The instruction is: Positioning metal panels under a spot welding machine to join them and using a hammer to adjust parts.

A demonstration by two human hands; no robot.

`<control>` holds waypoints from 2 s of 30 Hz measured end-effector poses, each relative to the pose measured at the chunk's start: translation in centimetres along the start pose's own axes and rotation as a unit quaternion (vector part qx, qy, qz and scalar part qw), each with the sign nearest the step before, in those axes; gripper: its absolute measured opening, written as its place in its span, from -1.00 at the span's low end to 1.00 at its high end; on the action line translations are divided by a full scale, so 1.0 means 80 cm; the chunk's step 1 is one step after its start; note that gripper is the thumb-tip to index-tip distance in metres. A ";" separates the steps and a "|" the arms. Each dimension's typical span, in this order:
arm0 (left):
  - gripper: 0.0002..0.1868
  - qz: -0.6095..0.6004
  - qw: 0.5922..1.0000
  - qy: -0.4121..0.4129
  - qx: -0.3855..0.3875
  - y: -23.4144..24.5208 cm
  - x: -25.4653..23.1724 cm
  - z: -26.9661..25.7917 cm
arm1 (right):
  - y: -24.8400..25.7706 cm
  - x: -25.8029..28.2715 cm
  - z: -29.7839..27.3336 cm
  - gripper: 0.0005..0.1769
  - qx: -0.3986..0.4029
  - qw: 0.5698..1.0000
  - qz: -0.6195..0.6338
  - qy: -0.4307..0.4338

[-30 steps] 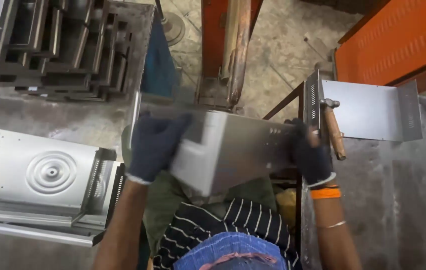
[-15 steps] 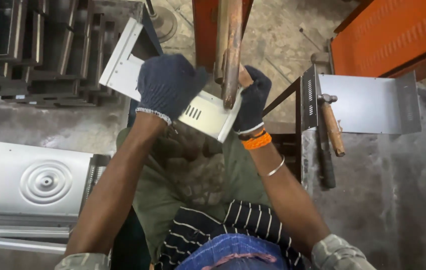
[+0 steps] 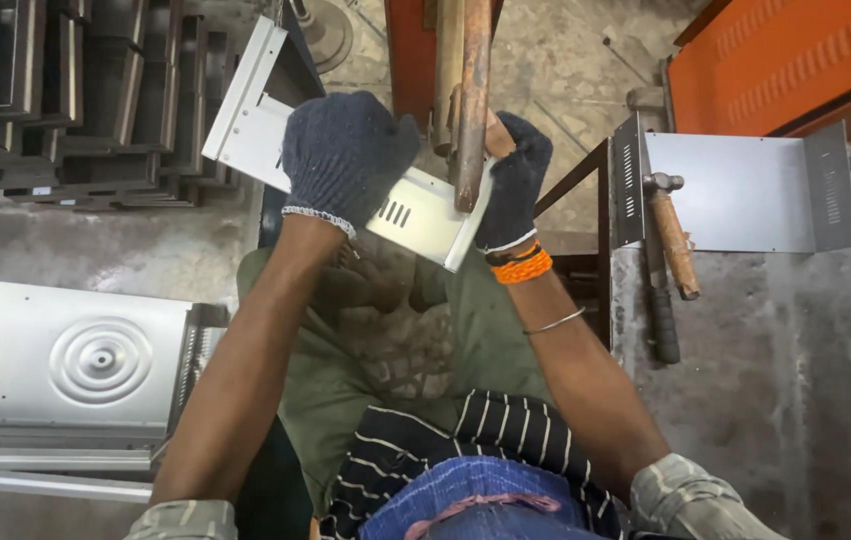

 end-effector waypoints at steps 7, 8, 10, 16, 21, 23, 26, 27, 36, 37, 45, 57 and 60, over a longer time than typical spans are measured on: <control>-0.48 -0.031 0.999 0.015 0.000 -0.003 0.005 -0.002 | -0.004 0.003 -0.007 -0.63 0.019 1.000 -0.015 0.008; -0.46 -0.031 0.999 0.023 0.011 -0.007 0.007 -0.002 | -0.007 0.006 -0.006 -0.62 0.022 1.000 -0.003 0.007; -0.44 -0.032 0.999 0.027 0.022 -0.007 0.006 -0.001 | -0.008 0.010 -0.006 -0.61 0.027 0.999 -0.017 0.017; -0.44 -0.024 0.999 0.021 0.003 -0.007 0.007 -0.006 | -0.001 0.000 -0.006 -0.60 0.022 0.999 -0.044 0.006; -0.49 -0.054 0.998 0.016 -0.016 0.000 0.005 -0.010 | 0.026 -0.031 -0.010 -0.67 -0.011 0.999 -0.042 0.018; -0.49 -0.038 0.999 0.024 -0.008 -0.001 0.008 -0.006 | 0.041 -0.049 -0.006 -0.70 -0.020 0.999 -0.029 0.037; -0.47 -0.025 0.999 0.030 0.012 -0.009 0.008 -0.001 | 0.004 -0.003 0.001 -0.68 0.038 0.999 -0.024 0.006; -0.47 -0.025 0.999 0.026 0.011 -0.013 0.009 0.006 | 0.004 0.000 0.007 -0.68 0.037 0.999 -0.024 0.009; -0.54 0.025 0.998 -0.009 -0.050 -0.035 0.011 0.050 | 0.024 -0.002 0.052 -0.56 0.037 0.998 -0.051 -0.001; -0.53 0.018 0.999 -0.013 -0.043 -0.033 0.007 0.050 | 0.025 -0.002 0.050 -0.57 0.035 0.999 -0.036 0.000; -0.53 0.016 0.999 -0.036 -0.034 -0.032 0.001 0.063 | 0.031 -0.005 0.053 -0.58 0.008 1.000 -0.013 0.013; -0.55 -0.005 1.000 -0.016 0.008 -0.030 0.005 0.040 | 0.024 0.005 0.021 -0.60 -0.012 0.998 -0.053 0.014; -0.57 -0.004 0.999 -0.035 -0.018 -0.019 -0.001 0.038 | 0.016 0.010 0.021 -0.60 0.005 0.999 -0.032 0.037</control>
Point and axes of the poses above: each hand's wrist, its own z-axis towards the middle knuckle, its own y-axis out of the back of the hand, x = y × z, the point moved 10 cm from there along z, towards the middle knuckle, and after that the axes turned 5 degrees about x, right-handed, at the moved point
